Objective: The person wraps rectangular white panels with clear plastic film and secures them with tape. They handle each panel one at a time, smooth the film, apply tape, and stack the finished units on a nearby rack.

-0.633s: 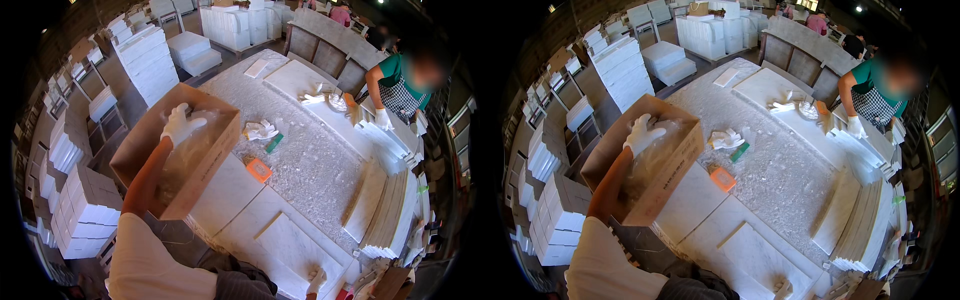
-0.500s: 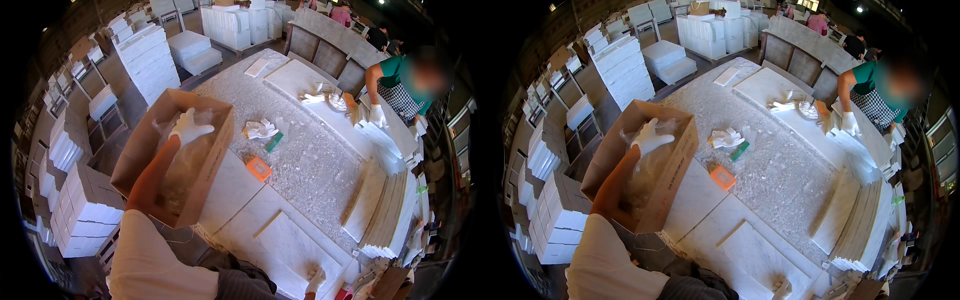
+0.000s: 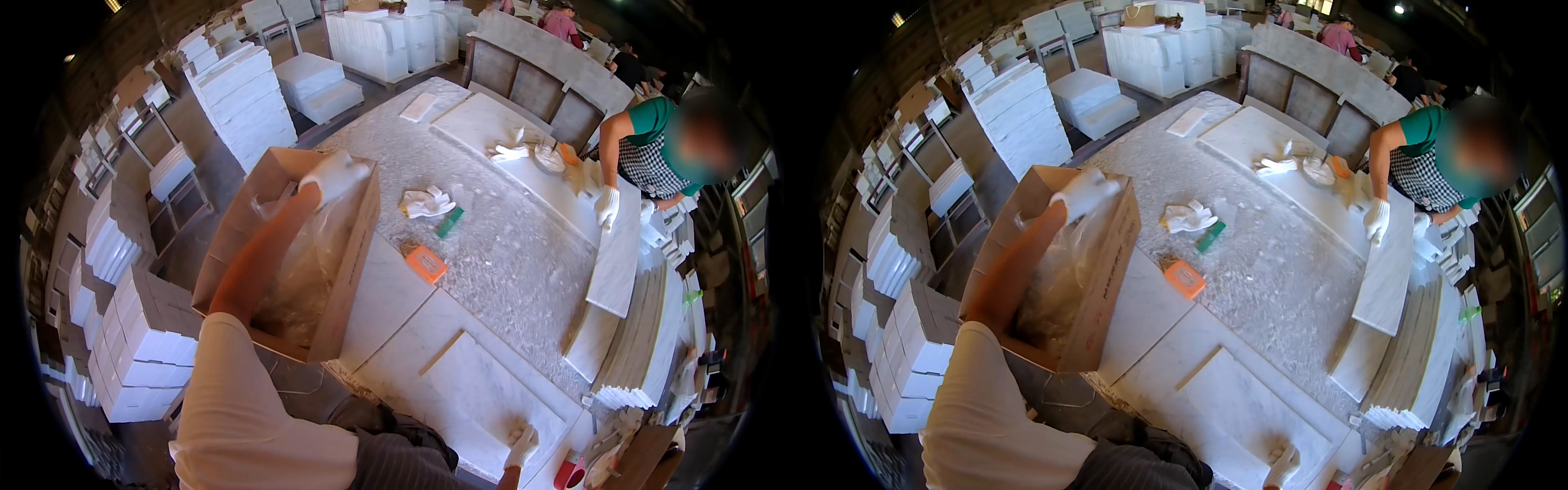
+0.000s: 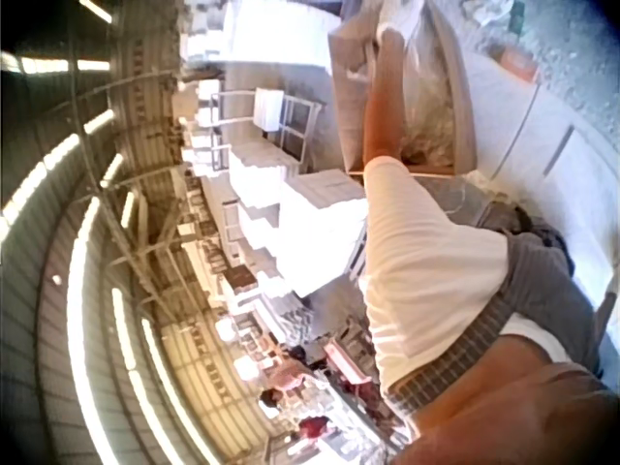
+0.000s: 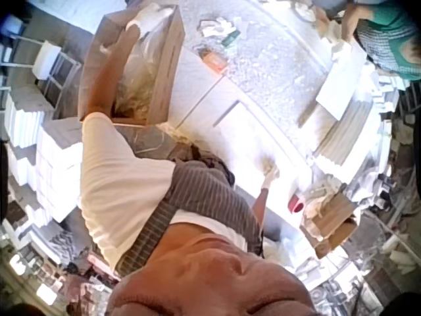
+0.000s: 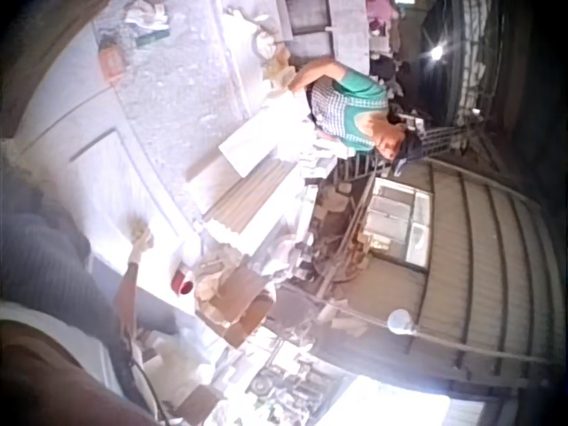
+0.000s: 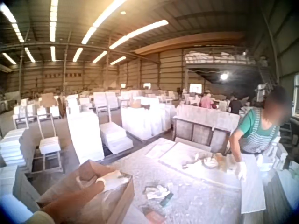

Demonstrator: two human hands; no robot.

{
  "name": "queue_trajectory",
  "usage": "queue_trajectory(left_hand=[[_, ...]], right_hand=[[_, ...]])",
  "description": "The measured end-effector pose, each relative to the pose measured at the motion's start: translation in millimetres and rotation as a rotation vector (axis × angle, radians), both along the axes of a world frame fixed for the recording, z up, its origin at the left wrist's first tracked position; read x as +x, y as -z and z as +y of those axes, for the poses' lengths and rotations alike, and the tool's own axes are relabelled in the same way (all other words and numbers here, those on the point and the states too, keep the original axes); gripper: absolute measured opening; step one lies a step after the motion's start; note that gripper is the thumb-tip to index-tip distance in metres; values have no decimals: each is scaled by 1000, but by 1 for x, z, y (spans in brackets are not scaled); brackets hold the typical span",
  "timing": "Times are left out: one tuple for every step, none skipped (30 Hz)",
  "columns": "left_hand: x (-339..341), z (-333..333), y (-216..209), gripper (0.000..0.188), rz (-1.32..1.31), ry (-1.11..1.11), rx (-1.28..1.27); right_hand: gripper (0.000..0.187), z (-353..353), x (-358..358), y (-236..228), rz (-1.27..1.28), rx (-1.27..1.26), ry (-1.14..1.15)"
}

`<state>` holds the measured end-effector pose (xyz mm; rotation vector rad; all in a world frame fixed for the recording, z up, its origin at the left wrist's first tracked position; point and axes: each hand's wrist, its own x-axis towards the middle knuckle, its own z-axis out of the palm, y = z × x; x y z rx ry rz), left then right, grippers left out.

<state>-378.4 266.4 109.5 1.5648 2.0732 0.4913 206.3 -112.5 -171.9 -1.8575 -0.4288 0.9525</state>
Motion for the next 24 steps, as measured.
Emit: queue_trajectory(left_hand=[[4,0,6,44,111,62,-127],[8,-5,26,47,211,74,-59],[12,-14,47,52,308,85,6],[24,-18,55,51,248,70,-123],[26,-20,58,49,217,116,-114],[28,-21,59,47,186,166,-101],[31,-23,60,45,155,214,-88],[36,-33,59,36,157,310,-45],[42,-43,56,36,184,382,-84],[46,-52,51,37,171,445,-99],[49,-59,46,37,157,507,-114],[53,-63,40,45,185,505,-174],[49,-65,43,48,124,491,-128],[41,-66,50,50,64,478,-81],[34,-69,52,53,3,463,-32],[33,-70,40,51,3,425,-56],[29,-67,33,46,-40,465,-61],[20,-64,26,40,-83,501,-66],[11,-60,20,36,-123,534,-72],[0,-54,15,29,-243,476,-62],[-7,-48,10,22,-361,416,-51],[-7,-51,-3,15,-382,321,88],[-19,-42,-1,12,-461,251,190],[-29,-36,-8,13,-594,208,230]], right_hand=[[32,2,-5,-4,-20,-2,3],[32,6,-11,-9,-40,-3,6],[32,7,-14,-12,-62,-7,7],[32,5,-13,-11,-71,-4,12],[32,5,-12,-8,-79,-1,16],[32,4,-11,-8,-89,6,23],[33,3,-11,-10,-78,-8,43],[33,4,-13,-13,-60,-28,51],[34,6,-14,-13,-43,-48,59],[34,5,-13,-10,-43,-39,38],[34,3,-8,-6,-43,-30,17],[35,2,-7,-7,-48,-20,-3],[34,1,-7,-6,-66,-23,-3],[34,1,-9,-6,-85,-26,-4],[33,2,-10,-7,-104,-26,-5],[33,2,-9,-7,-77,-23,10],[32,1,-7,-6,-50,-21,25],[32,1,-6,-7,-23,-19,36],[31,1,-7,-8,-9,-8,37],[31,1,-7,-9,4,2,38],[30,2,-8,-10,18,13,37],[30,2,-9,-11,9,7,29],[30,2,-10,-12,0,0,21],[30,3,-11,-12,-9,-4,14]])
